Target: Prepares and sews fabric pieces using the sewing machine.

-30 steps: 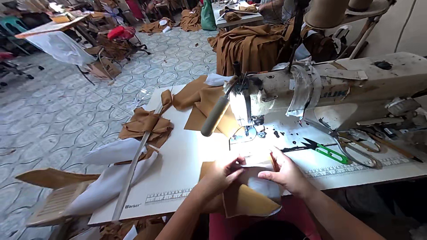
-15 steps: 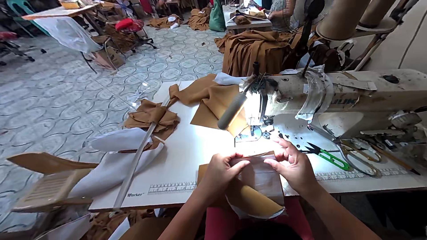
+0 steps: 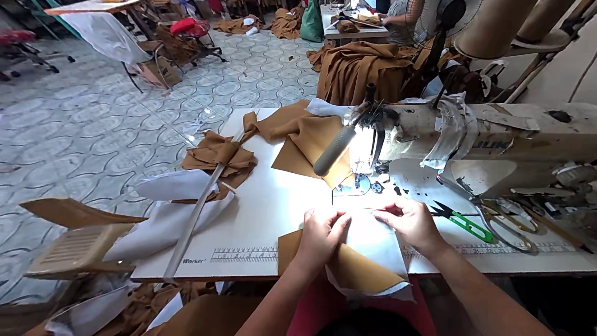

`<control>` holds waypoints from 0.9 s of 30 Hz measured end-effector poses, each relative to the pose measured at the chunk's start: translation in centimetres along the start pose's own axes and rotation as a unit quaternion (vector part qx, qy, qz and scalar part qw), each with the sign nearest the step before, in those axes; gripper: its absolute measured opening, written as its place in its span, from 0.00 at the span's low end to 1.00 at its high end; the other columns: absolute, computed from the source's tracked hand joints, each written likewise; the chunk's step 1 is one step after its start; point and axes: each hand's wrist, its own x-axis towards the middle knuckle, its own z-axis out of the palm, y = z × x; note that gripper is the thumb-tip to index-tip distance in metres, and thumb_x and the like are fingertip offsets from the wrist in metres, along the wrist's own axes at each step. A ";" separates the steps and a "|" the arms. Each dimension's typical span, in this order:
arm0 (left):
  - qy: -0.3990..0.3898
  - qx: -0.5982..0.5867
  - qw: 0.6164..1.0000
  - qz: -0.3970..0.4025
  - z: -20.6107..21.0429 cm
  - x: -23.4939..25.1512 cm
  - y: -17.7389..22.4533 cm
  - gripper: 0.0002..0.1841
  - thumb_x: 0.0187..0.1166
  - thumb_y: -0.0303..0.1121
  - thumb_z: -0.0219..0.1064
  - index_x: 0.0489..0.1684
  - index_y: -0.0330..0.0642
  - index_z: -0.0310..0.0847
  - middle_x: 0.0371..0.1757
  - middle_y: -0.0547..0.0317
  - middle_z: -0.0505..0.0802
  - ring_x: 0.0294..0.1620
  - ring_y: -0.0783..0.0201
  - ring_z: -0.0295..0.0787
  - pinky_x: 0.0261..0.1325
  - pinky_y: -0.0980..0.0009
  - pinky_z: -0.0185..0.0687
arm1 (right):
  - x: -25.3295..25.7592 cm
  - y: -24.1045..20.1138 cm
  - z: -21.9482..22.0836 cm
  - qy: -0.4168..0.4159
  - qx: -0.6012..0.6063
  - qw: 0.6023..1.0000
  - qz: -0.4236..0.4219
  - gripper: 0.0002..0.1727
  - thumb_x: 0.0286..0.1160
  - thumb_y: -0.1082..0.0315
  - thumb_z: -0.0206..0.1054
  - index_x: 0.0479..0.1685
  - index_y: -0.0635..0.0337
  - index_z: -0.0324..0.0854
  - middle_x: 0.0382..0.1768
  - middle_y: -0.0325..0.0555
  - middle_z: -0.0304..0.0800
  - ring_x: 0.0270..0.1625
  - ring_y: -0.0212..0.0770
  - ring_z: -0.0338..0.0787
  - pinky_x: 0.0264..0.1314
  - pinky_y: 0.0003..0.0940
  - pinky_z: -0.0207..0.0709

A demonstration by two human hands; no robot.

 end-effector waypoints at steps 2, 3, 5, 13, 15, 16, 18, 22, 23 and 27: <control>-0.005 0.008 1.000 -0.015 1.1 0.3 -1.0 0.15 0.84 0.38 0.61 0.39 0.39 0.92 0.36 0.59 0.94 0.46 0.67 0.90 0.70 0.45 0.67 | 0.7 0.4 -0.1 -0.023 -0.028 0.998 0.047 0.08 0.67 0.70 0.75 0.36 0.69 0.90 0.33 0.42 0.92 0.34 0.17 0.84 0.42 0.11 0.77; -0.012 0.019 0.999 -0.023 1.4 0.5 -1.4 0.15 0.85 0.38 0.61 0.41 0.38 0.93 0.37 0.58 0.94 0.47 0.65 0.90 0.71 0.45 0.67 | 1.1 0.5 -0.2 -0.037 -0.042 0.996 0.076 0.08 0.68 0.70 0.75 0.37 0.69 0.90 0.33 0.43 0.91 0.35 0.18 0.84 0.43 0.13 0.77; -0.036 0.043 0.998 -0.034 1.8 0.9 -1.9 0.17 0.86 0.40 0.60 0.43 0.37 0.92 0.40 0.55 0.95 0.50 0.61 0.90 0.72 0.44 0.65 | 1.8 0.8 -0.2 -0.063 -0.066 0.989 0.119 0.09 0.70 0.69 0.75 0.38 0.68 0.89 0.32 0.42 0.90 0.34 0.18 0.82 0.43 0.14 0.75; -0.157 0.165 0.973 -0.041 1.7 4.2 -2.1 0.20 0.91 0.41 0.53 0.53 0.36 0.90 0.51 0.47 0.94 0.62 0.52 0.88 0.77 0.44 0.59 | 4.0 3.0 -0.2 -0.185 -0.187 0.954 0.142 0.14 0.80 0.72 0.62 0.57 0.69 0.86 0.48 0.60 0.91 0.51 0.48 0.89 0.61 0.42 0.78; -0.157 0.179 0.971 -0.021 2.2 5.0 -2.5 0.20 0.90 0.41 0.53 0.51 0.35 0.90 0.49 0.46 0.93 0.60 0.51 0.89 0.76 0.44 0.63 | 4.5 3.2 -0.3 -0.255 -0.247 0.929 0.106 0.18 0.87 0.66 0.57 0.67 0.57 0.87 0.59 0.57 0.92 0.64 0.54 0.89 0.71 0.53 0.75; -0.161 0.181 0.970 -0.018 2.4 5.4 -2.6 0.20 0.90 0.41 0.54 0.51 0.35 0.89 0.49 0.45 0.93 0.60 0.50 0.89 0.75 0.44 0.64 | 4.6 3.4 -0.3 -0.282 -0.275 0.916 0.075 0.19 0.88 0.65 0.55 0.68 0.55 0.87 0.60 0.58 0.91 0.66 0.57 0.88 0.71 0.57 0.75; -0.176 0.177 0.968 -0.020 2.4 6.2 -2.9 0.20 0.90 0.41 0.54 0.54 0.35 0.88 0.50 0.46 0.93 0.60 0.51 0.88 0.75 0.45 0.64 | 4.7 3.6 -0.3 -0.315 -0.319 0.893 0.030 0.19 0.88 0.64 0.55 0.69 0.56 0.86 0.62 0.61 0.89 0.68 0.61 0.86 0.70 0.58 0.75; -0.137 0.232 0.960 0.079 2.6 6.8 -3.8 0.16 0.85 0.38 0.60 0.50 0.36 0.90 0.48 0.43 0.93 0.57 0.44 0.89 0.65 0.41 0.73 | 5.6 3.0 -0.3 -0.347 -0.345 0.867 0.096 0.20 0.89 0.62 0.56 0.69 0.64 0.83 0.66 0.63 0.85 0.73 0.61 0.82 0.76 0.57 0.69; -0.127 0.256 0.951 0.115 2.6 6.4 -3.7 0.14 0.83 0.36 0.61 0.46 0.38 0.91 0.48 0.43 0.93 0.57 0.42 0.90 0.62 0.40 0.77 | 5.6 3.0 -0.3 -0.345 -0.340 0.869 0.099 0.20 0.89 0.62 0.56 0.69 0.64 0.83 0.67 0.63 0.85 0.73 0.61 0.82 0.77 0.57 0.69; -0.176 0.232 0.950 0.113 2.5 3.9 -2.6 0.20 0.86 0.44 0.58 0.62 0.42 0.90 0.70 0.51 0.90 0.74 0.46 0.84 0.73 0.36 0.70 | 5.2 3.0 -0.5 -0.312 -0.313 0.893 0.080 0.19 0.86 0.67 0.58 0.67 0.67 0.84 0.67 0.65 0.86 0.72 0.64 0.83 0.77 0.58 0.69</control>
